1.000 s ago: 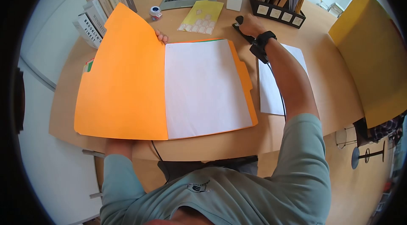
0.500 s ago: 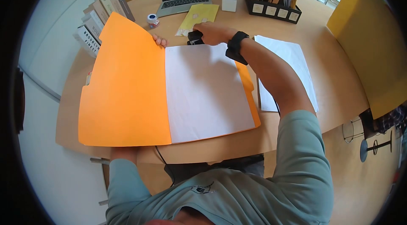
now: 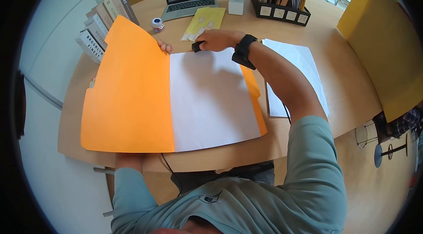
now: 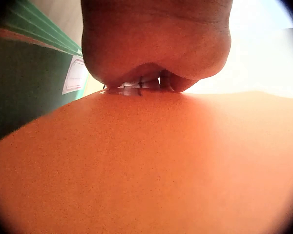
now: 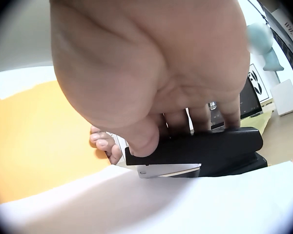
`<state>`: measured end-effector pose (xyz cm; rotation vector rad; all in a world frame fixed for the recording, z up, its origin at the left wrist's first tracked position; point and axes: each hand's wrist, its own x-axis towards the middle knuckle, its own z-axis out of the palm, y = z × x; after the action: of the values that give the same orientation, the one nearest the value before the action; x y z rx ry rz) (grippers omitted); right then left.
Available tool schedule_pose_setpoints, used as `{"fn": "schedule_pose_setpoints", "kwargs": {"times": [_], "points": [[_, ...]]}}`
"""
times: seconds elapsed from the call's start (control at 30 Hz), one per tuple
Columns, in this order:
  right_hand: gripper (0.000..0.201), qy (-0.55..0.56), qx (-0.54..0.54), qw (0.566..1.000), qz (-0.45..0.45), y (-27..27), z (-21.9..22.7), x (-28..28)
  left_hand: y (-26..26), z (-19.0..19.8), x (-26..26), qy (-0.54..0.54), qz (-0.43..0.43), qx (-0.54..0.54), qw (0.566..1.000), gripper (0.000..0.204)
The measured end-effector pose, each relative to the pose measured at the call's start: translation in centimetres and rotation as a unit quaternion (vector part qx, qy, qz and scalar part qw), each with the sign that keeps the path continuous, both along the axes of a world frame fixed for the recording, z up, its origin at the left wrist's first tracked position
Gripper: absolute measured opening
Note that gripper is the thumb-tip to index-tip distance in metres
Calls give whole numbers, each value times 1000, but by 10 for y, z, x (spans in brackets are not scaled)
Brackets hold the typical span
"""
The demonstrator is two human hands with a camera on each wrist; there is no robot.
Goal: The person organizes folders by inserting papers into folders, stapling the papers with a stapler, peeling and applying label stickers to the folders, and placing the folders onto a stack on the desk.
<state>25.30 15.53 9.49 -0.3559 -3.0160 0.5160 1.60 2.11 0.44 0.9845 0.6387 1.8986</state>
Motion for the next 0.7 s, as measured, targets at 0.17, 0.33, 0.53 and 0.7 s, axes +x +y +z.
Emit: {"fn": "schedule_pose_setpoints", "kwargs": {"times": [0.17, 0.33, 0.53, 0.7], "points": [[31, 15, -17, 1000, 16, -2, -11, 1, 1, -2, 0, 4, 0, -3, 1000, 22], [30, 69, 24, 997, 25, 2, -35, -2, 7, -7, -4, 5, -2, -7, 1000, 22], [27, 52, 14, 998, 11, -5, -25, 0, 4, -1, -1, 24, 2, -18, 1000, 21], [28, 62, 6, 998, 16, -5, -26, 1, 2, -6, -3, 25, 7, -22, 999, 21]]}}
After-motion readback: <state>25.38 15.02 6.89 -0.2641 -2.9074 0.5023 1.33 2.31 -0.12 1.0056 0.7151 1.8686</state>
